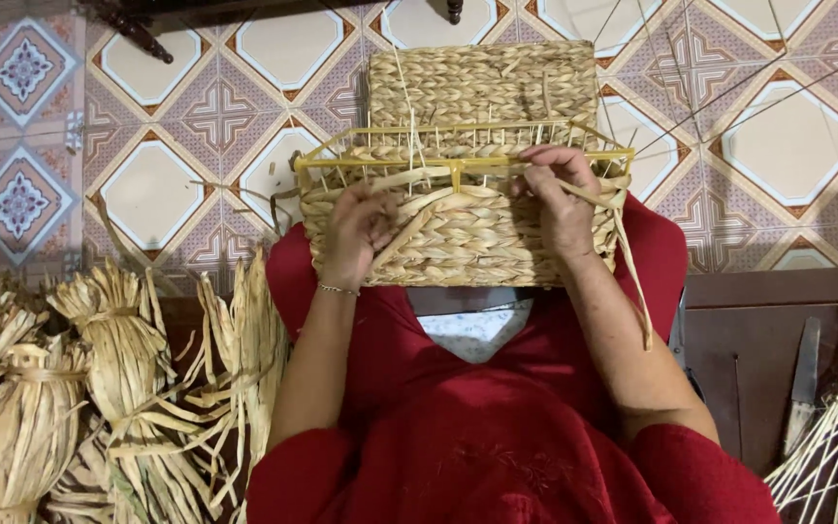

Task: The person weaves a basket by hand, threading and wrapping dried plant fiber strands around a wire frame and tucking the ends into the woven structure.

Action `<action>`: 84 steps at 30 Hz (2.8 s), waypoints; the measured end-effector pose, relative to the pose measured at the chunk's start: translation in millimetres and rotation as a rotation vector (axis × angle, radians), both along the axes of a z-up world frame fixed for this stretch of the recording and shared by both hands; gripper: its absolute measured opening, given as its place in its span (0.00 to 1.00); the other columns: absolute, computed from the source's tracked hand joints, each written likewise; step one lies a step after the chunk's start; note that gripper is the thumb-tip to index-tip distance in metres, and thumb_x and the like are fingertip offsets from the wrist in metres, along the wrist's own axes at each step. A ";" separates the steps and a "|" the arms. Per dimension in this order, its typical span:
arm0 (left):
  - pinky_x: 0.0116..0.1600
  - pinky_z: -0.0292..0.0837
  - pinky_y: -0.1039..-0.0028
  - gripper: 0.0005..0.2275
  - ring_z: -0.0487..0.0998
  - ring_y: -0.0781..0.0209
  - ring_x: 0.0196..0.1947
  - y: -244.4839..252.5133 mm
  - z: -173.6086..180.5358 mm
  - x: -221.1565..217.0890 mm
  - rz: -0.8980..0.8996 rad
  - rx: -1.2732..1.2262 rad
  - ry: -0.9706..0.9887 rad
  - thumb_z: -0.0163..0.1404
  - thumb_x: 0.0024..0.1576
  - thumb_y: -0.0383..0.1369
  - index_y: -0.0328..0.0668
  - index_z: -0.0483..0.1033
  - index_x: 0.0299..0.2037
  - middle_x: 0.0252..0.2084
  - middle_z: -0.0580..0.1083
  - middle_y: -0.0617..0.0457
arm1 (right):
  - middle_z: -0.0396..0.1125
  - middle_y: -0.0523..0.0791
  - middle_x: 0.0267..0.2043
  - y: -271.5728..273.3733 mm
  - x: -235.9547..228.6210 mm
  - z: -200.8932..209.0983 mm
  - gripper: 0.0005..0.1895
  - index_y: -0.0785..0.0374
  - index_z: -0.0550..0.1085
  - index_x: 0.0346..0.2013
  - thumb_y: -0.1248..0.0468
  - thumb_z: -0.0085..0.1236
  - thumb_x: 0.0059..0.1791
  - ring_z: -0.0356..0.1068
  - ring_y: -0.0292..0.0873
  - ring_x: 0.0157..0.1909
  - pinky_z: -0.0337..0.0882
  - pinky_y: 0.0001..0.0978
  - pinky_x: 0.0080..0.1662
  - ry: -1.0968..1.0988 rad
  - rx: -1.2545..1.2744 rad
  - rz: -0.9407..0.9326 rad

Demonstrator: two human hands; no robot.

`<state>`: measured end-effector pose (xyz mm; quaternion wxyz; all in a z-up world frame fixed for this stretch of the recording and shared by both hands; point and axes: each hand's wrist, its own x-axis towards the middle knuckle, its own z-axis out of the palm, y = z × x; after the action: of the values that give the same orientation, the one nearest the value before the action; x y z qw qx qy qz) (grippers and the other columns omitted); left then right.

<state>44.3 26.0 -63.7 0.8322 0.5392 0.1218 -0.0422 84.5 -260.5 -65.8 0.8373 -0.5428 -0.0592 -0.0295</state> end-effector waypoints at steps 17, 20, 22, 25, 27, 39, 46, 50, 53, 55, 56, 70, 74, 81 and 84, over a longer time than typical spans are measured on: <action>0.19 0.58 0.83 0.08 0.65 0.76 0.17 33.4 -19.1 -28.2 0.008 0.016 -0.115 0.48 0.65 0.25 0.39 0.72 0.52 0.28 0.72 0.55 | 0.73 0.46 0.47 -162.2 -24.5 -9.5 0.09 0.61 0.73 0.49 0.61 0.61 0.58 0.72 0.37 0.40 0.75 0.30 0.42 0.208 -0.320 -0.406; 0.32 0.68 0.84 0.06 0.75 0.76 0.28 27.4 -13.0 -31.3 -0.160 1.089 -0.326 0.51 0.66 0.28 0.38 0.79 0.49 0.31 0.79 0.53 | 0.71 0.47 0.60 -150.2 -28.8 -32.6 0.14 0.63 0.72 0.58 0.61 0.56 0.59 0.73 0.41 0.59 0.75 0.34 0.59 0.146 -0.651 -0.301; 0.24 0.64 0.83 0.08 0.71 0.73 0.21 29.7 2.9 -25.5 -0.155 1.025 -0.131 0.47 0.66 0.27 0.40 0.81 0.47 0.29 0.77 0.51 | 0.71 0.48 0.57 -136.8 -30.1 -38.0 0.18 0.62 0.70 0.61 0.60 0.54 0.57 0.72 0.42 0.57 0.74 0.33 0.58 0.264 -0.729 -0.239; 0.17 0.67 0.83 0.16 0.74 0.74 0.20 48.9 27.2 -30.7 -0.011 0.871 -0.128 0.40 0.57 0.21 0.42 0.76 0.51 0.32 0.77 0.52 | 0.71 0.49 0.55 -117.3 -31.9 -39.7 0.22 0.63 0.67 0.64 0.60 0.54 0.57 0.71 0.43 0.55 0.73 0.33 0.55 0.285 -0.728 -0.205; 0.18 0.68 0.84 0.15 0.74 0.76 0.20 63.2 31.0 -29.9 0.058 0.467 -0.250 0.37 0.58 0.20 0.41 0.75 0.49 0.35 0.78 0.51 | 0.70 0.50 0.56 -109.6 -30.1 -38.8 0.23 0.65 0.66 0.65 0.60 0.54 0.57 0.71 0.44 0.56 0.73 0.34 0.55 0.248 -0.735 -0.218; 0.19 0.69 0.73 0.15 0.70 0.62 0.17 101.0 -3.1 -34.1 0.297 -0.106 -0.167 0.39 0.68 0.39 0.35 0.73 0.41 0.26 0.75 0.43 | 0.62 0.53 0.70 -100.6 -33.8 -47.1 0.26 0.67 0.57 0.73 0.60 0.45 0.61 0.61 0.46 0.70 0.61 0.36 0.67 0.133 -0.771 -0.237; 0.39 0.84 0.71 0.15 0.79 0.60 0.34 88.1 6.3 -32.4 0.332 0.202 -0.045 0.45 0.63 0.41 0.35 0.74 0.45 0.38 0.75 0.53 | 0.67 0.45 0.52 -111.1 -29.2 -54.4 0.28 0.64 0.58 0.76 0.61 0.48 0.62 0.63 0.35 0.44 0.68 0.26 0.44 0.227 -0.674 -0.234; 0.52 0.75 0.75 0.19 0.74 0.60 0.44 96.6 -2.0 -30.8 0.178 0.716 -0.111 0.52 0.63 0.38 0.32 0.72 0.60 0.46 0.73 0.43 | 0.68 0.41 0.44 -109.6 -26.3 -55.2 0.28 0.65 0.57 0.77 0.63 0.50 0.63 0.64 0.28 0.34 0.70 0.19 0.36 0.217 -0.636 -0.234; 0.43 0.78 0.73 0.18 0.76 0.63 0.37 82.5 -9.4 -29.5 0.158 0.676 0.146 0.42 0.65 0.41 0.44 0.71 0.61 0.43 0.78 0.47 | 0.69 0.46 0.46 -113.1 -24.0 -55.3 0.29 0.64 0.59 0.76 0.63 0.49 0.60 0.65 0.35 0.34 0.69 0.27 0.35 0.309 -0.542 -0.242; 0.49 0.74 0.71 0.19 0.74 0.64 0.43 80.2 -12.1 -38.7 0.215 0.575 0.042 0.42 0.67 0.41 0.40 0.72 0.62 0.48 0.76 0.49 | 0.64 0.51 0.64 -121.0 -14.8 -56.1 0.27 0.69 0.58 0.76 0.65 0.51 0.63 0.65 0.41 0.59 0.68 0.32 0.58 0.125 -0.533 -0.203; 0.52 0.73 0.70 0.19 0.73 0.64 0.45 78.5 -14.9 -45.8 0.242 0.523 -0.006 0.41 0.68 0.41 0.39 0.72 0.63 0.51 0.74 0.50 | 0.62 0.53 0.73 -123.6 -11.4 -56.3 0.27 0.72 0.58 0.77 0.66 0.52 0.65 0.65 0.44 0.72 0.67 0.34 0.69 0.038 -0.529 -0.180; 0.49 0.71 0.65 0.16 0.74 0.56 0.43 32.9 -6.8 -117.0 -0.351 1.603 0.262 0.52 0.61 0.49 0.44 0.78 0.42 0.42 0.75 0.50 | 0.70 0.51 0.54 -53.2 -16.5 37.1 0.17 0.65 0.72 0.56 0.73 0.66 0.54 0.70 0.50 0.55 0.73 0.39 0.56 -0.548 -1.294 -0.356; 0.43 0.68 0.63 0.18 0.73 0.50 0.42 4.8 -15.6 -117.4 -0.056 1.640 -0.567 0.57 0.54 0.41 0.32 0.77 0.44 0.41 0.73 0.43 | 0.71 0.49 0.57 13.7 -21.1 36.0 0.19 0.61 0.74 0.53 0.73 0.65 0.49 0.72 0.48 0.57 0.75 0.39 0.57 -0.845 -1.243 0.018; 0.58 0.66 0.59 0.09 0.74 0.55 0.51 31.3 -1.8 -77.4 0.088 1.839 -0.550 0.52 0.57 0.21 0.40 0.79 0.46 0.45 0.75 0.50 | 0.74 0.54 0.45 55.3 -5.5 33.9 0.27 0.72 0.71 0.59 0.66 0.67 0.47 0.74 0.49 0.45 0.74 0.49 0.57 -0.919 -1.454 0.300; 0.61 0.67 0.58 0.08 0.73 0.54 0.53 27.1 15.5 -69.1 0.150 1.778 -0.716 0.54 0.57 0.22 0.40 0.79 0.45 0.46 0.75 0.48 | 0.75 0.52 0.37 69.4 9.2 26.8 0.18 0.67 0.76 0.51 0.67 0.67 0.47 0.72 0.51 0.35 0.76 0.41 0.36 -0.787 -1.375 0.346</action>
<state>-24.8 53.0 -48.2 0.1075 0.9448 -0.1179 0.2861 93.7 -191.2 -38.9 0.2268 -0.8690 -0.4373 -0.0456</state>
